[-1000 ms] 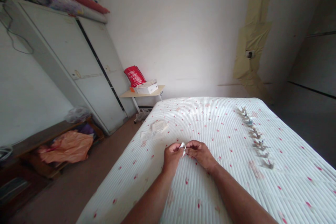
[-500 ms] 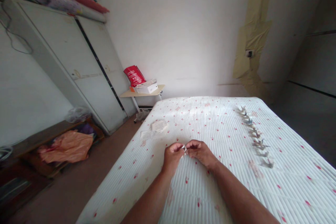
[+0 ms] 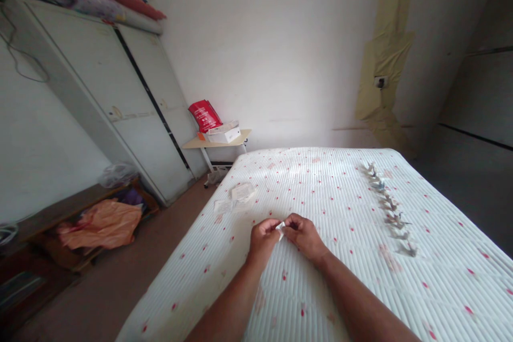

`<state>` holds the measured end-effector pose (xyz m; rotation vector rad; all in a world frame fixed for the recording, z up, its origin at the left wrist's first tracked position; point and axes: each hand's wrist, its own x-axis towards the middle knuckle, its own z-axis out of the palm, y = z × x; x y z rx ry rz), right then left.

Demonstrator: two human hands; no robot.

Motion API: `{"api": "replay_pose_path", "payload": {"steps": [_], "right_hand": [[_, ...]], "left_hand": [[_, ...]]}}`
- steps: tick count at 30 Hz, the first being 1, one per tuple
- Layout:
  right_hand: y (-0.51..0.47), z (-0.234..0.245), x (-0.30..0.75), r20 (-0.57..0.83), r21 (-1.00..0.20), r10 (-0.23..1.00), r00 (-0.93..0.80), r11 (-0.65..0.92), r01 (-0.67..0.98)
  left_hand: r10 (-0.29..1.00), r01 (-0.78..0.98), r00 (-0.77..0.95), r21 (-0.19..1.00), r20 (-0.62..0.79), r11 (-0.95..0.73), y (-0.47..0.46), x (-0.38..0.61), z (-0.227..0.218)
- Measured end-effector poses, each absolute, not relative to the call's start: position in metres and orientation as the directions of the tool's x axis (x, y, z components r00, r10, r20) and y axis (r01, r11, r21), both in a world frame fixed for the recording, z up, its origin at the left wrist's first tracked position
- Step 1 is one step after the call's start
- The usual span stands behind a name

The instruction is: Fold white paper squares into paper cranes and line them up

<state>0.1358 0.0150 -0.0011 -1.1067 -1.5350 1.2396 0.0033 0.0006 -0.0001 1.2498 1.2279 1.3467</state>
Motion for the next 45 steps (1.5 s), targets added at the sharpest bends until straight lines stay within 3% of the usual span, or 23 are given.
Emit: {"api": "replay_pose_path", "payload": {"steps": [14,21,45], "right_hand": [[0.016,-0.005,0.136,0.151,-0.954,0.963,-0.221,0.201,0.222],[0.014,-0.005,0.134,0.275,-0.865,0.939,-0.205,0.335,0.374],[0.011,0.004,0.135,0.346,-0.821,0.917,-0.200,0.399,0.408]], "left_hand": [[0.988,0.071,-0.027,0.986,0.151,-0.149,0.002,0.003,-0.003],[0.988,0.082,-0.007,0.984,0.157,-0.156,0.003,0.002,-0.004],[0.997,-0.028,0.016,0.997,0.073,-0.073,0.001,0.004,0.003]]}}
